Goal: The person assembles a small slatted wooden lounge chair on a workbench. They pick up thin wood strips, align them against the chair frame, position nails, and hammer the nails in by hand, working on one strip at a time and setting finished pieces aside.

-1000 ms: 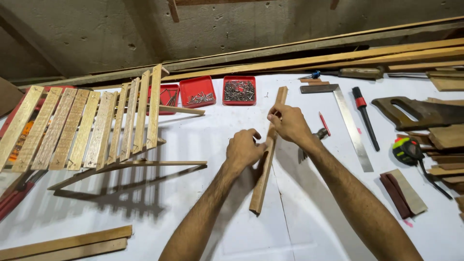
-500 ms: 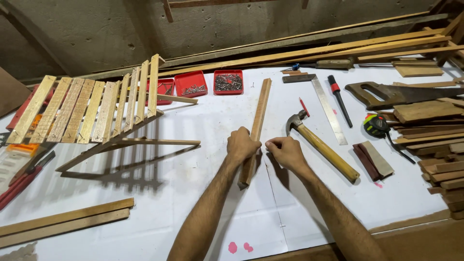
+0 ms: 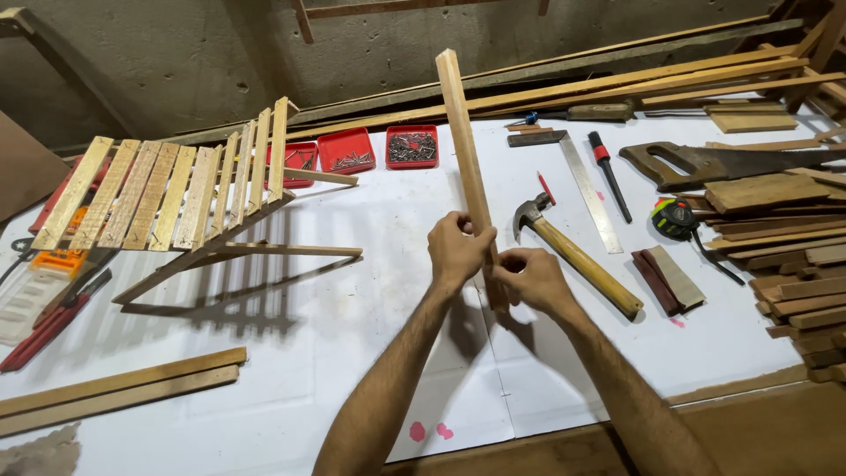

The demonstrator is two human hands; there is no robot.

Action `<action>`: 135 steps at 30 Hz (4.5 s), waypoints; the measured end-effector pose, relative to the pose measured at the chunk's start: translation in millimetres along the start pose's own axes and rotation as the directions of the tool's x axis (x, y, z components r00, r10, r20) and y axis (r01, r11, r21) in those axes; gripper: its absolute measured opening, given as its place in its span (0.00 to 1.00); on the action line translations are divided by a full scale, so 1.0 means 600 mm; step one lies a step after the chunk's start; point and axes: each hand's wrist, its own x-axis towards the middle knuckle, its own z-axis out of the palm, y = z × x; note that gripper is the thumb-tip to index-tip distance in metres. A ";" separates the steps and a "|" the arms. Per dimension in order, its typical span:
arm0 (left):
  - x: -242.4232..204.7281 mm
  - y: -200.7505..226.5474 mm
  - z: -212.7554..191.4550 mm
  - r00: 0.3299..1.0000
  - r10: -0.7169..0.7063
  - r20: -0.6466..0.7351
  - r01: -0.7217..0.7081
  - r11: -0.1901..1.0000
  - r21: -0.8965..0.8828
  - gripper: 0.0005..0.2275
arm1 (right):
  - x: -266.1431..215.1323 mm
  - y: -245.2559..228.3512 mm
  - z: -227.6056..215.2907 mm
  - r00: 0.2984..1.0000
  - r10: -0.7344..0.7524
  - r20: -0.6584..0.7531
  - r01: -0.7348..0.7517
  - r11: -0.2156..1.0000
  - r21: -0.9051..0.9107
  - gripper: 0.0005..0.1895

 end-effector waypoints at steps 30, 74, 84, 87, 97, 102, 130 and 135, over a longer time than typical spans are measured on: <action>-0.068 -0.131 0.002 0.786 -0.618 -0.017 0.221 0.306 -0.926 0.12 | 0.217 -0.054 0.027 0.544 -0.588 0.599 0.833 0.294 -0.469 0.08; 0.085 -0.066 -0.102 0.942 -0.032 0.335 -0.044 0.976 0.215 0.17 | 0.213 -0.029 0.024 0.985 0.168 0.036 -0.170 0.983 0.065 0.13; 0.148 -0.091 -0.021 0.930 0.091 0.355 -0.098 0.995 0.001 0.12 | 0.215 -0.032 0.020 0.990 0.142 0.013 -0.142 0.989 0.036 0.13; 0.141 -0.084 -0.022 0.933 0.084 0.350 -0.085 0.996 -0.012 0.10 | 0.217 -0.020 0.011 0.988 0.147 0.049 -0.150 0.987 0.054 0.11; 0.135 -0.093 -0.024 0.953 0.109 0.283 -0.100 0.994 -0.044 0.10 | 0.223 -0.019 -0.018 0.996 -0.010 0.088 -0.003 0.988 0.154 0.13; 0.131 -0.089 -0.026 0.953 0.103 0.284 -0.101 0.995 -0.022 0.09 | 0.224 -0.016 -0.003 0.994 -0.065 0.093 0.054 0.992 0.116 0.11; 0.118 -0.088 -0.024 0.951 0.144 0.274 -0.159 0.987 0.034 0.08 | 0.179 0.023 0.020 0.942 -0.330 0.060 0.331 0.883 -0.333 0.08; 0.126 -0.114 -0.011 0.940 0.174 0.293 -0.200 0.978 0.060 0.08 | 0.209 0.019 0.014 0.943 -0.329 -0.046 0.325 0.942 -0.086 0.17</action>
